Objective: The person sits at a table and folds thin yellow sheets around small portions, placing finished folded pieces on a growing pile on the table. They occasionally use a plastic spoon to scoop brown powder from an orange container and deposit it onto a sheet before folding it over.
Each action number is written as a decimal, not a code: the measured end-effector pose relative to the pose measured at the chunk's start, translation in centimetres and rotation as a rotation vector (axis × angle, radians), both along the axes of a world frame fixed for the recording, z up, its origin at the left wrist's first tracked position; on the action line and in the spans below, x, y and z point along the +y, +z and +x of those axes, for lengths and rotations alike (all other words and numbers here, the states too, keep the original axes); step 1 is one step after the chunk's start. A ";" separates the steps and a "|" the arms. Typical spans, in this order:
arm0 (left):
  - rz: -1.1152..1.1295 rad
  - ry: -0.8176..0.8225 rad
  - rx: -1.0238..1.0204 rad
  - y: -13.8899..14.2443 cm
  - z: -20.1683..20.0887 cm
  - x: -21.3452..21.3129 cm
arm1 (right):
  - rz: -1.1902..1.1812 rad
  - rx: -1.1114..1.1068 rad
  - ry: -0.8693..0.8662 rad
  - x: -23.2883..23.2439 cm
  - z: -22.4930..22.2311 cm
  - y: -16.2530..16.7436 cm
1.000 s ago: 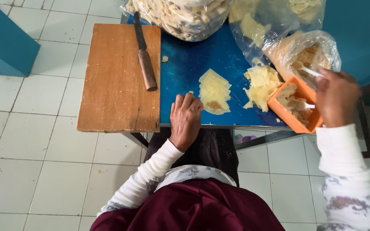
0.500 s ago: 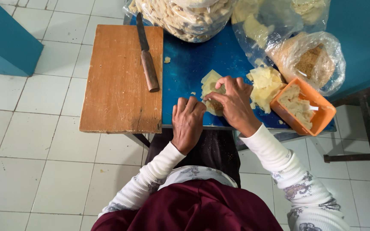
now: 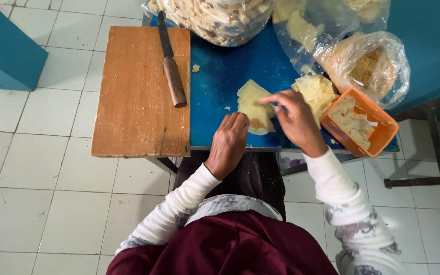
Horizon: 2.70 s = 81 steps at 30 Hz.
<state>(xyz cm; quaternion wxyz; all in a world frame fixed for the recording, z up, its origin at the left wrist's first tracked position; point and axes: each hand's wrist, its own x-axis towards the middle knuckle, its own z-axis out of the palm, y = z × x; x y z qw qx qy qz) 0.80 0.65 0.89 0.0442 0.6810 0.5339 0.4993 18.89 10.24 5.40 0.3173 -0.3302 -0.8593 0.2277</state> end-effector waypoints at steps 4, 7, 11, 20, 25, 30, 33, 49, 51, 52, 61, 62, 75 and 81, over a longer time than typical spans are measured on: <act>-0.020 -0.002 -0.082 -0.2 0.1 0.1 | -0.070 -0.077 -0.240 -3.0 1.5 -0.2; -0.031 0.004 -0.107 -0.2 0.1 0.1 | 0.001 -0.088 -0.319 -4.9 1.0 -1.3; -0.077 0.007 -0.135 -0.1 0.1 0.2 | 0.178 -0.155 -0.346 -5.6 0.4 -1.9; -0.025 -0.018 -0.136 0.4 0.1 0.5 | 0.000 0.066 -0.295 -6.3 -0.6 -1.6; -0.051 -0.053 -0.135 0.5 0.1 1.0 | 0.034 0.107 -0.245 -6.5 -1.0 -1.5; -0.142 -0.105 -0.144 0.6 -0.3 1.0 | 0.104 0.031 -0.186 -6.2 -0.7 -2.0; -0.151 -0.149 -0.136 0.7 -0.7 0.9 | 0.259 -0.015 -0.166 -5.8 -0.6 -2.5; -0.091 -0.066 0.142 -0.2 -0.9 3.9 | 0.010 0.047 -0.236 -2.6 -2.0 -2.3; -0.107 -0.075 0.132 -0.1 -0.9 4.4 | 0.098 0.046 -0.209 -2.7 -2.2 -2.3; -0.137 -0.083 0.119 0.0 -0.9 4.5 | 0.155 0.029 -0.194 -2.8 -2.3 -2.3; -0.162 -0.216 0.057 0.4 -1.4 3.3 | 0.309 -0.067 -0.109 -3.7 -1.6 -2.3; -0.158 -0.234 0.055 0.4 -1.4 3.2 | 0.305 -0.072 -0.113 -3.6 -1.5 -2.3; -0.198 -0.253 -0.031 -0.9 -1.9 4.4 | 0.186 -0.064 -0.036 -2.4 -1.2 -1.9; -0.192 -0.254 -0.052 -0.6 -1.9 4.4 | 0.141 -0.051 -0.098 -2.8 -1.2 -2.0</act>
